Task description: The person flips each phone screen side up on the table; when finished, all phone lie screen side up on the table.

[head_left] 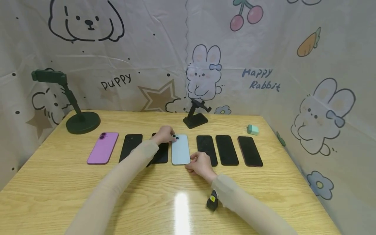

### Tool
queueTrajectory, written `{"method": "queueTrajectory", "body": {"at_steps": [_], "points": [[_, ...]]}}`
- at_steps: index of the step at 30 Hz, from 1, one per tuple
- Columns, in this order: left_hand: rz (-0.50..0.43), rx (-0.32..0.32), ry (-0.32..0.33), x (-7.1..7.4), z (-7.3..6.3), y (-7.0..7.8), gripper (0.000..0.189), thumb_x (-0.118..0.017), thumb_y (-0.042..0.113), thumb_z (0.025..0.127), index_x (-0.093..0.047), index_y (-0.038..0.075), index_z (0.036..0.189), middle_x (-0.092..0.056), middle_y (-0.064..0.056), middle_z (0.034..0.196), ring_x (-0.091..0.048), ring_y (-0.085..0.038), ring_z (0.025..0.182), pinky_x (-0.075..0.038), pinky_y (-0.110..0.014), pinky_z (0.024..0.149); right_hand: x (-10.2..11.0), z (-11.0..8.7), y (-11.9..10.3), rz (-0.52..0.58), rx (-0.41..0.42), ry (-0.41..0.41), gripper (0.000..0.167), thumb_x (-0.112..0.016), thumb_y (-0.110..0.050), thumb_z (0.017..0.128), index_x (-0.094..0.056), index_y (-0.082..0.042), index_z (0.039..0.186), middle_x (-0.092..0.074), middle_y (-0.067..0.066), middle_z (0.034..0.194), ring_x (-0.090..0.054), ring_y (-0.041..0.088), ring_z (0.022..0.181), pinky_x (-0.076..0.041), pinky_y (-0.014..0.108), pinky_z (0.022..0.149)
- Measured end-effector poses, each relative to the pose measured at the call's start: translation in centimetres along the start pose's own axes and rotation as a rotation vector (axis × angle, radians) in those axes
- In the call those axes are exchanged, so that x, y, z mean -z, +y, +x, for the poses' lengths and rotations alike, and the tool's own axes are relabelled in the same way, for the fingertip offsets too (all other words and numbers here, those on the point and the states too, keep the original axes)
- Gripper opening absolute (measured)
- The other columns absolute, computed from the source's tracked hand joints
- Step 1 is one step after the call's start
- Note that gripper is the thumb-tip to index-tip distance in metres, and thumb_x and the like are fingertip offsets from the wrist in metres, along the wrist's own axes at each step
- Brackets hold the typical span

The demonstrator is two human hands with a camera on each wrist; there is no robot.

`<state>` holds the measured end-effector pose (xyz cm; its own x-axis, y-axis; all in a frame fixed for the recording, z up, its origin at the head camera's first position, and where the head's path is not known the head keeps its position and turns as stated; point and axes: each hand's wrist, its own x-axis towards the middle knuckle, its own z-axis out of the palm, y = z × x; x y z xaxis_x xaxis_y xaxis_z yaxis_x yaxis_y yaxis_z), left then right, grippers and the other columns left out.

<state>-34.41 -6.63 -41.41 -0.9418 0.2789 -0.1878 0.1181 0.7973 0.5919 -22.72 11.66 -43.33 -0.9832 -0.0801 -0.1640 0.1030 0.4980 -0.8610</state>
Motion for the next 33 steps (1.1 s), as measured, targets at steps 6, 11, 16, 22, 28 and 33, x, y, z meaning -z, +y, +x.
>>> {"method": "queueTrajectory", "body": {"at_steps": [6, 11, 16, 22, 28, 33], "points": [[-0.071, -0.004, 0.001, 0.1, -0.1, -0.3, 0.040, -0.068, 0.012, 0.089, -0.059, -0.007, 0.123, -0.063, -0.021, 0.115, -0.066, -0.021, 0.081, -0.054, -0.030, 0.076, 0.1, 0.0, -0.1, -0.002, 0.011, 0.013, 0.032, -0.080, -0.002, 0.075, -0.062, 0.005, 0.100, -0.066, 0.010, 0.078, -0.064, 0.011, 0.053, -0.055, 0.028, 0.049], [-0.154, 0.017, -0.007, 0.1, 0.0, -0.8, 0.038, -0.068, 0.014, 0.089, -0.062, -0.005, 0.121, -0.066, -0.020, 0.113, -0.065, -0.018, 0.080, -0.052, -0.028, 0.075, 0.2, 0.0, -0.1, -0.002, 0.004, 0.013, 0.032, -0.080, -0.001, 0.074, -0.062, 0.004, 0.100, -0.063, 0.010, 0.080, -0.065, 0.012, 0.053, -0.055, 0.028, 0.049], [-0.172, 0.020, 0.011, 0.0, 0.1, -1.2, 0.030, -0.067, 0.017, 0.091, -0.066, -0.003, 0.113, -0.068, -0.016, 0.103, -0.063, -0.016, 0.075, -0.050, -0.025, 0.069, 0.2, 0.0, -0.1, -0.006, 0.001, 0.014, 0.034, -0.081, 0.000, 0.073, -0.063, 0.005, 0.102, -0.063, 0.010, 0.082, -0.065, 0.012, 0.054, -0.055, 0.027, 0.050], [-0.166, 0.021, 0.036, -0.1, 0.2, -1.1, 0.025, -0.064, 0.022, 0.093, -0.068, 0.000, 0.103, -0.060, -0.003, 0.073, -0.052, -0.012, 0.064, -0.039, -0.022, 0.060, 0.1, 0.1, 0.1, -0.003, 0.006, 0.018, 0.037, -0.081, 0.001, 0.072, -0.064, 0.005, 0.104, -0.064, 0.011, 0.084, -0.065, 0.011, 0.053, -0.056, 0.027, 0.050], [-0.114, 0.000, 0.082, 0.3, -0.1, -0.5, 0.023, -0.061, 0.020, 0.094, -0.067, 0.000, 0.104, -0.066, -0.011, 0.092, -0.057, -0.019, 0.078, -0.045, -0.026, 0.069, 0.1, 0.1, -0.1, 0.015, -0.004, 0.027, 0.037, -0.081, 0.002, 0.071, -0.064, 0.006, 0.104, -0.063, 0.011, 0.084, -0.064, 0.012, 0.053, -0.056, 0.027, 0.050], [-0.180, -0.001, 0.098, 0.3, -0.2, 0.0, 0.025, -0.058, 0.012, 0.095, -0.066, -0.004, 0.112, -0.066, -0.020, 0.110, -0.064, -0.023, 0.083, -0.055, -0.030, 0.071, 0.2, 0.0, -0.1, 0.024, -0.001, 0.027, 0.036, -0.081, 0.003, 0.071, -0.064, 0.006, 0.103, -0.062, 0.010, 0.082, -0.064, 0.011, 0.053, -0.056, 0.027, 0.051]]}}
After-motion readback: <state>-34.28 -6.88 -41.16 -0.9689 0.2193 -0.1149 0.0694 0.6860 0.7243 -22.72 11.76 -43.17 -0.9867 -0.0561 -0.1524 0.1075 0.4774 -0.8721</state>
